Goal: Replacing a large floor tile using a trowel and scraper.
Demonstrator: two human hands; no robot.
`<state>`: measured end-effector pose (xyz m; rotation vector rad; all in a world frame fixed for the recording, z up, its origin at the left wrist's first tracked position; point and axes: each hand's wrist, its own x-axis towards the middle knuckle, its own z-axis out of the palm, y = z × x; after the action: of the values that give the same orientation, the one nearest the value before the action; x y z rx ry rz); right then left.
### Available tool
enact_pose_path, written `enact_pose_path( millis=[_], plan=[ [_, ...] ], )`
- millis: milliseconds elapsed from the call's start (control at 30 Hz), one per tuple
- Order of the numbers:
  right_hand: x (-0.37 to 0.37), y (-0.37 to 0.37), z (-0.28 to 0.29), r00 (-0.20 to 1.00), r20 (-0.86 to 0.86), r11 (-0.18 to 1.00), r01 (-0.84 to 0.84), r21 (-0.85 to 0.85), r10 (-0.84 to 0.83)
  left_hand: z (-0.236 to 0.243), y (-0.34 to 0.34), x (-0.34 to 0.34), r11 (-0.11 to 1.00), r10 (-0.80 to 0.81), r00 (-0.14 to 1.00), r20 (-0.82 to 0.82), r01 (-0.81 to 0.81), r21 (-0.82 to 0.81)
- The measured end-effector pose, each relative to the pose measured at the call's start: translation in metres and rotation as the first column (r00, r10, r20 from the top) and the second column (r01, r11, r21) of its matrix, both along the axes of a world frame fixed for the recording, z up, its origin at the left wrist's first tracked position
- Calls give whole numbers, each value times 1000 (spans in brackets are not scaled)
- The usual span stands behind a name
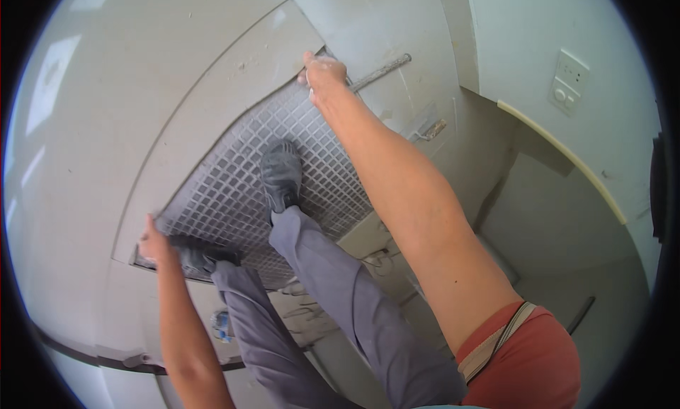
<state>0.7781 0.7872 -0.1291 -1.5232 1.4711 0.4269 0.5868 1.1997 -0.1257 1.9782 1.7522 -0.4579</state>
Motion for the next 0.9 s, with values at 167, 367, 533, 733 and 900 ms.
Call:
enact_pose_path(
  millis=[167,367,533,733,900],
  plan=[
    [7,-3,6,992,-107,997,69,18,-67,30,-118,66,788,-564,756,331,613,-59],
    [-7,-14,-2,994,77,989,62,134,-73,59,-219,172,533,-757,507,412,844,-59],
    [-6,-17,-6,1000,-16,1000,12,9,-11,58,-280,249,180,-906,173,386,983,-18],
    [-13,-22,-18,984,167,997,60,48,-67,44,-316,295,-93,-969,-113,218,991,99],
    [-18,-17,-16,989,132,997,71,-42,-65,45,-297,255,-182,-981,-181,74,983,-12]
  ],
)
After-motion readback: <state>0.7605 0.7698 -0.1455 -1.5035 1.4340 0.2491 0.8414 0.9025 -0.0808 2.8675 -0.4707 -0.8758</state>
